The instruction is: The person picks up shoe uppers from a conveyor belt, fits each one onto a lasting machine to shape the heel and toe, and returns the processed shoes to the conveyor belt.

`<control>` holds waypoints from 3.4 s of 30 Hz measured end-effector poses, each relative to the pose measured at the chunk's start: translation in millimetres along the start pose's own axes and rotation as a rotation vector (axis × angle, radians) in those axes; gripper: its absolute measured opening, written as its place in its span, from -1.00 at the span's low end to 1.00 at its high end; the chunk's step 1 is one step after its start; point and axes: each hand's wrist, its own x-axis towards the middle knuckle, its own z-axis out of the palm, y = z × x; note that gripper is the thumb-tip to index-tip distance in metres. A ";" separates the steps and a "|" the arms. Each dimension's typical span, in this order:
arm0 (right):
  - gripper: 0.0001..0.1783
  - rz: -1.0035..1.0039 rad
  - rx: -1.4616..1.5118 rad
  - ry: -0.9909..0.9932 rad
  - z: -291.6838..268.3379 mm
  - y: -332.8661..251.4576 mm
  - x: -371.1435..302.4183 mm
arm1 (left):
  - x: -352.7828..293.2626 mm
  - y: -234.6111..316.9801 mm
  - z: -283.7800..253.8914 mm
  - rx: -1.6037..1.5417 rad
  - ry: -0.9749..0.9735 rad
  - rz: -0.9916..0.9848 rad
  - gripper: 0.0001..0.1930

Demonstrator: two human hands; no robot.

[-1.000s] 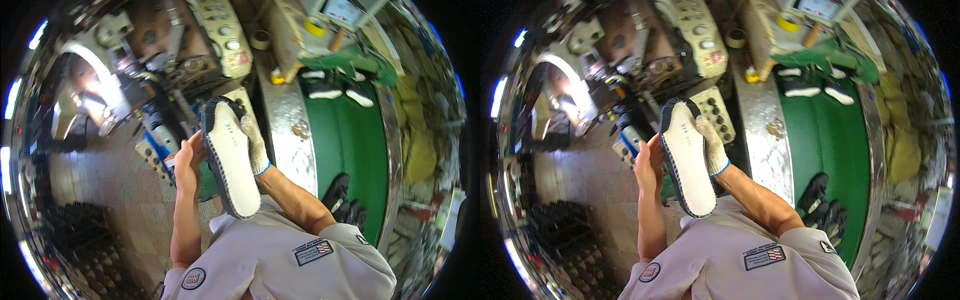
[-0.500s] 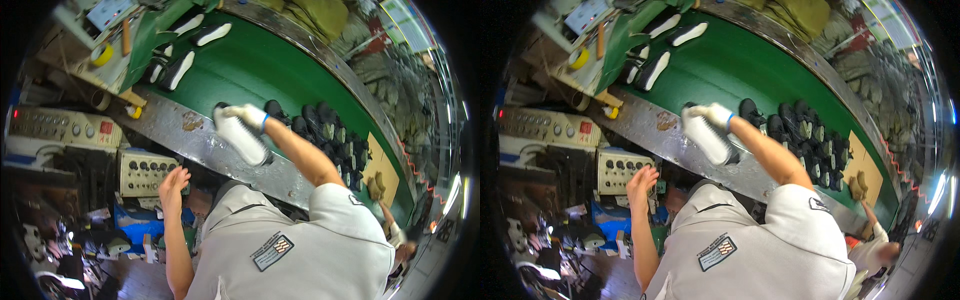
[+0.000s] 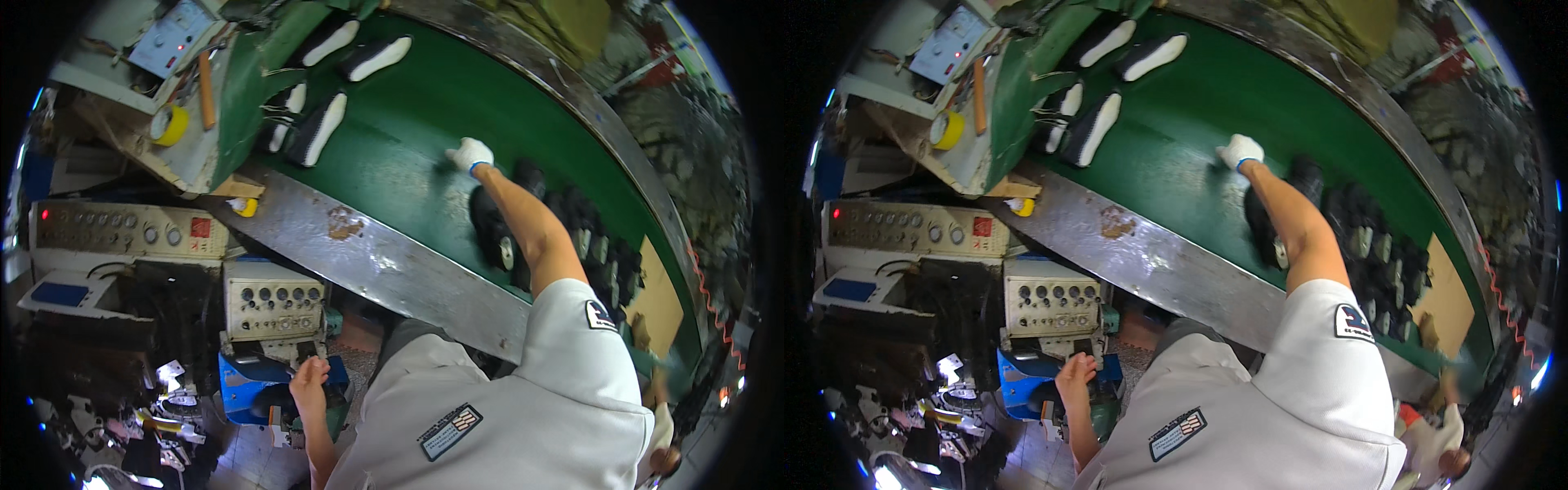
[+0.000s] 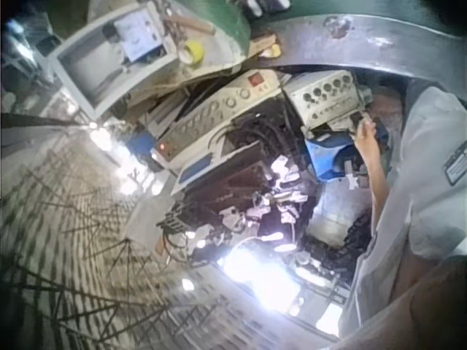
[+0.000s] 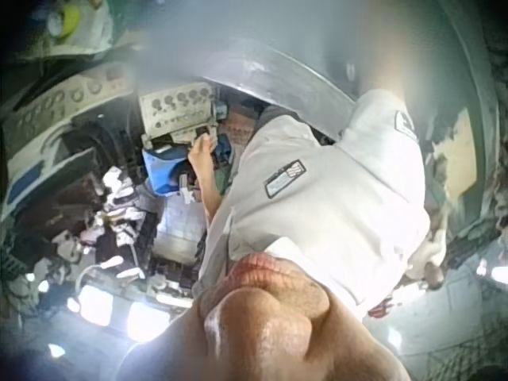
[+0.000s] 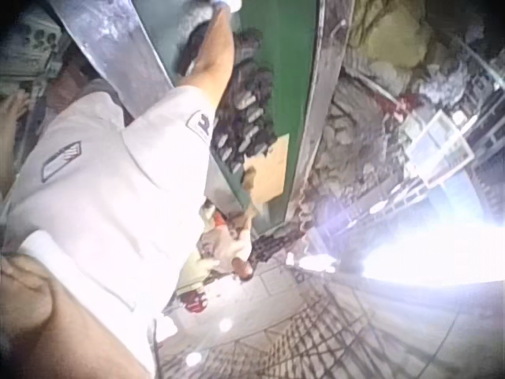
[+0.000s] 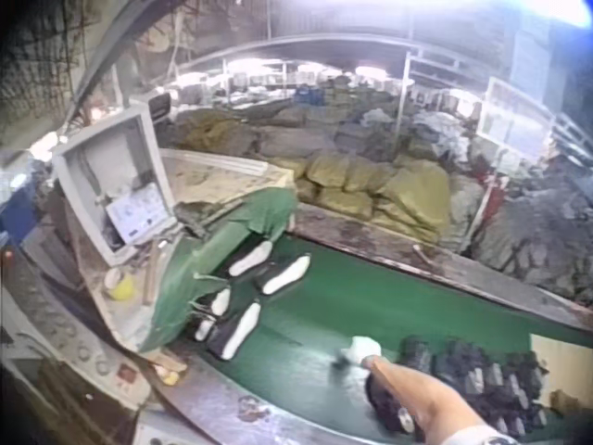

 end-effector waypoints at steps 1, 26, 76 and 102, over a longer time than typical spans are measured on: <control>-0.39 -0.003 0.106 -0.012 24.9 -28.8 11.9 | -4.6 4.4 1.5 0.041 0.017 -0.004 -0.63; -0.37 -0.103 1.749 -1.008 118.7 -248.6 -138.1 | -32.9 18.0 -88.9 -0.083 0.465 0.211 -0.72; -0.70 -0.509 1.285 -1.194 198.1 -534.7 -619.9 | 30.7 -101.1 -298.0 -1.371 0.362 0.274 -0.46; -0.43 -0.328 1.219 -0.853 129.3 -330.6 -475.7 | 28.1 -348.1 -101.7 -0.588 0.718 -0.364 -0.11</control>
